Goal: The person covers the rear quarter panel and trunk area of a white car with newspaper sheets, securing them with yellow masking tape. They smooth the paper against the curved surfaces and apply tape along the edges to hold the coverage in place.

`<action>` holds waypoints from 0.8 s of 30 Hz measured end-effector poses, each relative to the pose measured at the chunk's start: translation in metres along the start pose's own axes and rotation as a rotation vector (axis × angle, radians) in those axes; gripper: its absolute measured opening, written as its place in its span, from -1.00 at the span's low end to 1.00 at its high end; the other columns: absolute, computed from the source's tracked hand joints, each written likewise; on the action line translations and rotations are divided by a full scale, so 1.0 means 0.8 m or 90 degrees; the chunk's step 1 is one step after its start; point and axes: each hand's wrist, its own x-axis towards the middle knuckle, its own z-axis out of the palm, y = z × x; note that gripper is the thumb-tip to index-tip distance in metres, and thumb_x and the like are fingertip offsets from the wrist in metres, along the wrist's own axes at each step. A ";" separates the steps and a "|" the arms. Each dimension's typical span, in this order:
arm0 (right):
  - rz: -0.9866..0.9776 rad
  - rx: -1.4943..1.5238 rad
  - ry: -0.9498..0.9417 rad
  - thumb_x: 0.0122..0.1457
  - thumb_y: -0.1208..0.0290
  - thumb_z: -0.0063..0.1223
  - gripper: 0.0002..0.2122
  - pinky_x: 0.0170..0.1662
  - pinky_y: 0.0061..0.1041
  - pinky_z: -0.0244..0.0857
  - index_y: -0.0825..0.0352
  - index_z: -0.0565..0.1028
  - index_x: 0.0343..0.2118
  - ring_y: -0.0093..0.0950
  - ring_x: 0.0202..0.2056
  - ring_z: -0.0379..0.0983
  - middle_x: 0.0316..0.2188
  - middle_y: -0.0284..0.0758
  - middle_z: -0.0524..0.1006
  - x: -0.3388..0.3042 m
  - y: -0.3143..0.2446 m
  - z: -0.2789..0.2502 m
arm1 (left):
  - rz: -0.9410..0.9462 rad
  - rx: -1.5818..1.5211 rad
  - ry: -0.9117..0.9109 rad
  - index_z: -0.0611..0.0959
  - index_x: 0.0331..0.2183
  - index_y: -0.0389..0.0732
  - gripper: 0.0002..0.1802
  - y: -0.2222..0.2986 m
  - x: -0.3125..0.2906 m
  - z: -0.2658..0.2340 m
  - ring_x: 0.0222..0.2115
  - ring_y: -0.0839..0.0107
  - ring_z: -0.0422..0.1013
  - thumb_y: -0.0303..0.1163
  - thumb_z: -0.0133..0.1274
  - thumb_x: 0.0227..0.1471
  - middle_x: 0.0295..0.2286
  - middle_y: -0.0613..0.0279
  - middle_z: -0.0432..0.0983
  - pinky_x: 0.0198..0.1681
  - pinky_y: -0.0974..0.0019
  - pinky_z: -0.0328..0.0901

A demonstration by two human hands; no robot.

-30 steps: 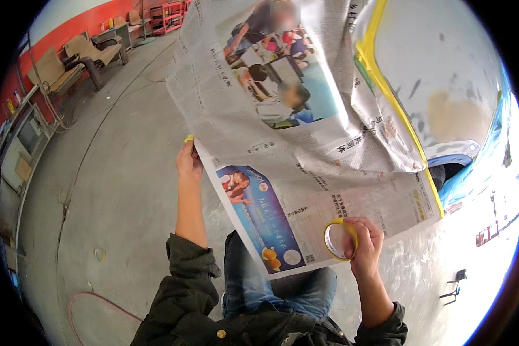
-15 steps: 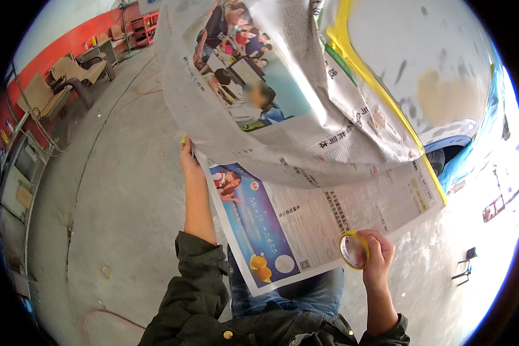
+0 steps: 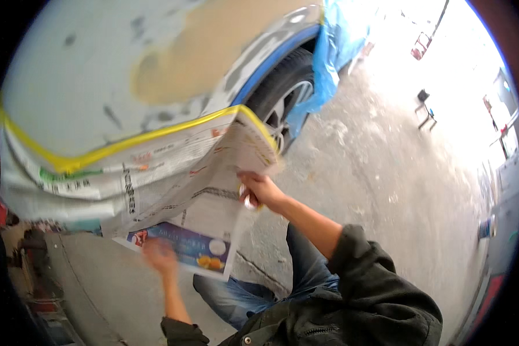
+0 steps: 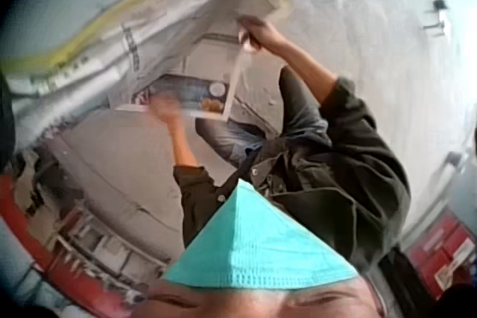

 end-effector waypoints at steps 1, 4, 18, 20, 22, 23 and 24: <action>-0.006 0.013 0.059 0.36 0.33 -0.18 -0.59 -0.64 -0.59 0.16 0.32 0.29 0.24 -0.63 -0.72 0.29 -0.53 -0.24 0.59 0.018 0.003 -0.018 | 0.211 0.239 -0.174 0.55 -0.07 -0.16 -0.58 0.034 -0.007 0.025 0.10 0.00 0.29 -0.35 0.16 -0.03 -0.03 -0.02 0.44 0.18 -0.15 0.10; 0.075 0.041 0.167 0.37 0.31 -0.18 -0.54 -0.65 -0.58 0.14 0.28 0.21 0.29 -0.63 -0.74 0.26 -0.54 -0.23 0.59 0.011 0.002 -0.043 | 0.225 0.373 -0.428 0.54 0.04 -0.08 -0.44 0.051 -0.015 0.051 0.13 -0.01 0.24 -0.26 0.22 -0.06 0.09 0.03 0.38 0.20 -0.14 0.08; 0.312 -0.113 -0.021 0.29 0.28 -0.02 -0.70 -0.61 -0.59 0.19 0.15 0.55 0.04 -0.66 -0.63 0.34 -0.61 -0.38 0.55 -0.331 0.029 -0.026 | -0.374 -0.117 -0.489 0.60 -0.08 -0.18 -0.61 0.235 -0.271 -0.145 -0.22 0.22 0.56 -0.20 0.16 0.09 -0.25 0.05 0.64 -0.15 0.22 0.40; 0.240 -0.218 -0.113 0.27 0.22 0.03 -0.74 -0.53 -0.55 0.28 0.18 0.64 -0.10 -0.63 -0.56 0.40 -0.57 -0.39 0.57 -0.339 0.046 0.025 | -0.452 -0.091 -0.420 0.61 -0.08 -0.18 -0.62 0.183 -0.355 -0.181 -0.23 0.26 0.57 -0.20 0.16 0.10 -0.28 0.07 0.65 -0.18 0.26 0.41; 0.173 -0.337 -0.172 0.25 0.15 0.04 -0.73 -0.41 -0.52 0.34 0.17 0.68 -0.19 -0.59 -0.50 0.45 -0.54 -0.40 0.59 -0.314 0.052 0.072 | -0.626 -0.144 -0.399 0.62 -0.08 -0.20 -0.63 0.116 -0.409 -0.221 -0.28 0.26 0.59 -0.22 0.13 0.11 -0.30 0.09 0.64 -0.22 0.28 0.43; 0.173 -0.396 -0.192 0.24 0.13 0.03 -0.73 -0.35 -0.50 0.35 0.15 0.69 -0.23 -0.58 -0.47 0.47 -0.53 -0.41 0.59 -0.295 0.040 0.097 | -0.655 -0.126 -0.381 0.62 -0.08 -0.22 -0.62 0.085 -0.425 -0.238 -0.32 0.29 0.59 -0.23 0.13 0.11 -0.31 0.10 0.64 -0.23 0.29 0.44; 0.176 -0.456 -0.208 0.24 0.10 0.03 -0.72 -0.29 -0.49 0.36 0.14 0.70 -0.26 -0.56 -0.43 0.48 -0.52 -0.42 0.60 -0.275 0.024 0.120 | -0.682 -0.111 -0.365 0.62 -0.08 -0.23 -0.62 0.054 -0.438 -0.250 -0.36 0.33 0.59 -0.24 0.12 0.10 -0.32 0.11 0.64 -0.24 0.30 0.44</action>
